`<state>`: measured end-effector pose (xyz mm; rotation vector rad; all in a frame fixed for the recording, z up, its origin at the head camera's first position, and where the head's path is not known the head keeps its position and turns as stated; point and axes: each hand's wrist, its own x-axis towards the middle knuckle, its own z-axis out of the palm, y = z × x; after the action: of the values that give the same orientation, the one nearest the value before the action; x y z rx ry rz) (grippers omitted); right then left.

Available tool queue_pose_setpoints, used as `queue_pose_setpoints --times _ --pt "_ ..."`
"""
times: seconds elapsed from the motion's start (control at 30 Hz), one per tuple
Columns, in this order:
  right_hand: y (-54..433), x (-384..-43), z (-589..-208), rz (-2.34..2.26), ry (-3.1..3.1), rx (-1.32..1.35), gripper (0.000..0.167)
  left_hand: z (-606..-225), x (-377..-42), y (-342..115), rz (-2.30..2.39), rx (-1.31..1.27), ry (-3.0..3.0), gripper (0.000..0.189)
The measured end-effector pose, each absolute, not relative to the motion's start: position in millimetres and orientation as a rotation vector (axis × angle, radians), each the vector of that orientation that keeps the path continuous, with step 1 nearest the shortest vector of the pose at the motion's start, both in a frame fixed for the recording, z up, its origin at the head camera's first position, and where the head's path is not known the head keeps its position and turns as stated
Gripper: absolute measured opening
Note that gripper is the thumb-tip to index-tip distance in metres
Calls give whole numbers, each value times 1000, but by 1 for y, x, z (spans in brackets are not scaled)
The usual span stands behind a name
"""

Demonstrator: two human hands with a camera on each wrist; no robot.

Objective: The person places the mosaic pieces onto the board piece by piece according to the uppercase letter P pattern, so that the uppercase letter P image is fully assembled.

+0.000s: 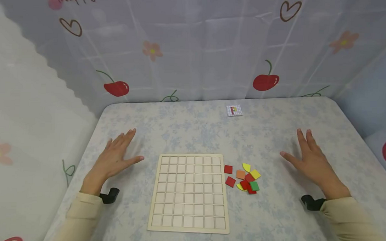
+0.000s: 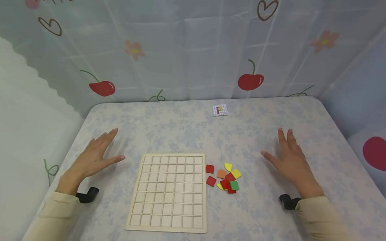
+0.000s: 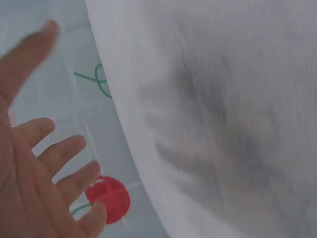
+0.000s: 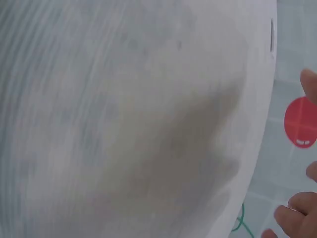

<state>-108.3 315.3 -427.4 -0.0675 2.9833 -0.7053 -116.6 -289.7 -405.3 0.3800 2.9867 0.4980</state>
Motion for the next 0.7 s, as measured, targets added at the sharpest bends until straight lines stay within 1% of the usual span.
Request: queue_pose_setpoints --times 0.17,0.23,0.33,0.47,0.6,0.7 --pt "296 -111 -420 -815 2929 -91 98 -414 -112 -279 862 380 2771 89" --pt "287 -112 -417 -810 2920 -105 93 -417 -109 -272 952 368 2703 86" --pt "274 -112 -415 -786 2913 -141 80 -420 -104 -263 1031 382 2638 82" --pt "257 -111 -415 -786 2906 -209 61 -424 -100 -255 1023 430 2621 80" --pt "241 -108 -413 -782 2885 -237 42 -428 -97 -250 981 483 2623 83" --pt "231 -106 -411 -770 2859 -249 32 -429 -95 -246 942 519 2624 86"
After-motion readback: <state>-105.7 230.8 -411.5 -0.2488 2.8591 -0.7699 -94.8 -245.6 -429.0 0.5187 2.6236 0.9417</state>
